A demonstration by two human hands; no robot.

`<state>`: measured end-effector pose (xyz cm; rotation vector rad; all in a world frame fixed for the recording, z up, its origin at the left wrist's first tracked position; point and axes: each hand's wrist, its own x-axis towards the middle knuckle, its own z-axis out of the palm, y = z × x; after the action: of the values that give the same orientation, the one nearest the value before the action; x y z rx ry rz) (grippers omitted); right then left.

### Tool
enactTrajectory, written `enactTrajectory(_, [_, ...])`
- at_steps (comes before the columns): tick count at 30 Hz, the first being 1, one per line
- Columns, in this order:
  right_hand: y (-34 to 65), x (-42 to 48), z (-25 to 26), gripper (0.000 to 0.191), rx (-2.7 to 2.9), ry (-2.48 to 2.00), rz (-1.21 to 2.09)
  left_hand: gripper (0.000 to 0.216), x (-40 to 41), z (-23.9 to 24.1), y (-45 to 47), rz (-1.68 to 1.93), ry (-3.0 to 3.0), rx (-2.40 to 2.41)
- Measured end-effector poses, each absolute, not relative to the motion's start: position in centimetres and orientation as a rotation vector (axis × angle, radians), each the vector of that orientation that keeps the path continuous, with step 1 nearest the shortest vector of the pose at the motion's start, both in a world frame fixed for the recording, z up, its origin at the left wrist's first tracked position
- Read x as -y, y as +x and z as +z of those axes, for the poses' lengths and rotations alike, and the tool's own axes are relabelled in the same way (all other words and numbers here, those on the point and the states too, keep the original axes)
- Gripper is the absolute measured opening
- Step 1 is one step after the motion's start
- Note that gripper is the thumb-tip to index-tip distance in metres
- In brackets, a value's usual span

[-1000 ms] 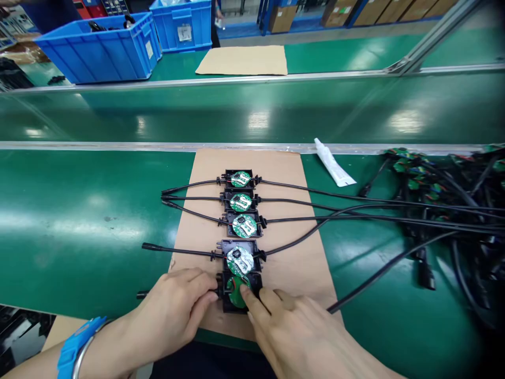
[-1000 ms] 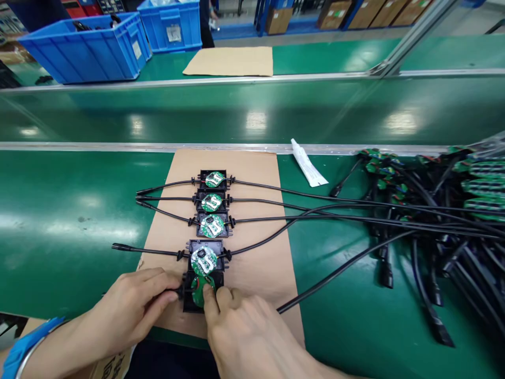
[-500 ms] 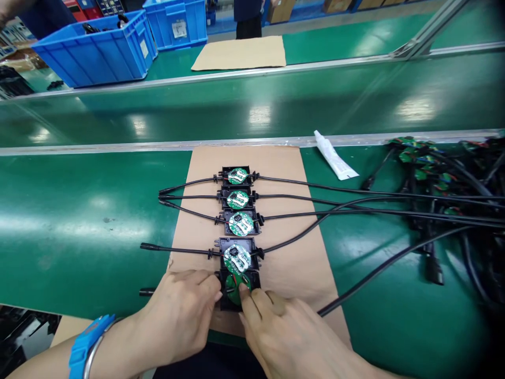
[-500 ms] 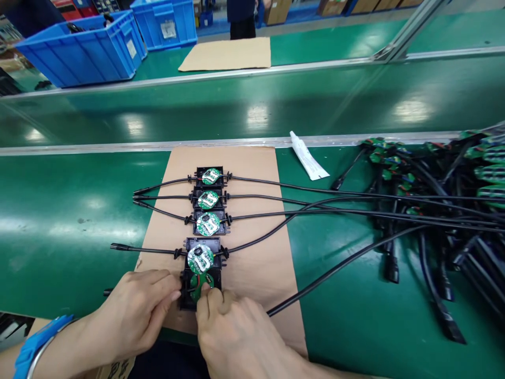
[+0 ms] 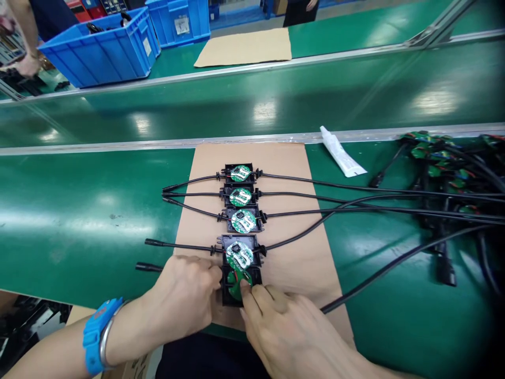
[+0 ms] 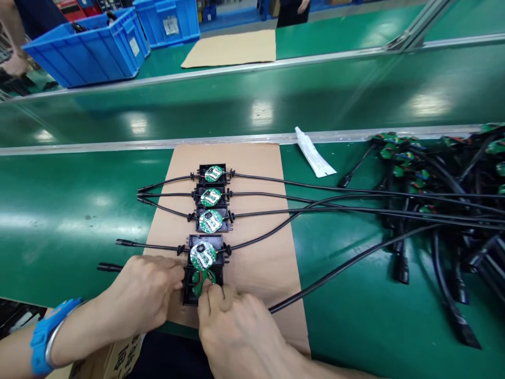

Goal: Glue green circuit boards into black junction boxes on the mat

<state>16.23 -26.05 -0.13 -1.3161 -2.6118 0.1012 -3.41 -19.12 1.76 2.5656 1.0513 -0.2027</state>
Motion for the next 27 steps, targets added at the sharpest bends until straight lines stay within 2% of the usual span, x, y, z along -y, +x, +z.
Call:
enactTrajectory(5, [15.0, 25.9, 0.7, 0.005, 2.545, -1.375, -0.041, 0.011, 18.9, 1.9, -4.3, -0.005, 2.451, -1.141])
enactTrajectory(8, [14.2, 26.2, 0.5, 0.009, 2.477, -1.325, -0.009, 0.011, 19.5, 1.1, -5.0, 0.236, 2.492, -1.063])
enactTrajectory(12, [13.5, 26.8, -0.1, 0.036, 2.425, -1.393, 0.029, 0.012, 20.0, 0.4, -5.3, 0.406, 2.552, -0.931])
enactTrajectory(14, [13.4, 27.0, -0.2, 0.043, 2.443, -1.401, 0.055, 0.014, 19.9, 0.2, -5.2, 0.419, 2.563, -0.898])
enactTrajectory(20, [13.4, 26.4, -0.3, 0.036, 2.476, -1.406, 0.19, 0.022, 19.4, -0.1, -5.0, 0.453, 2.535, -0.791])
enactTrajectory(27, [13.4, 26.0, 0.1, 0.027, 2.408, -1.407, 0.216, 0.019, 19.3, -0.7, -5.3, 0.415, 2.465, -0.796])
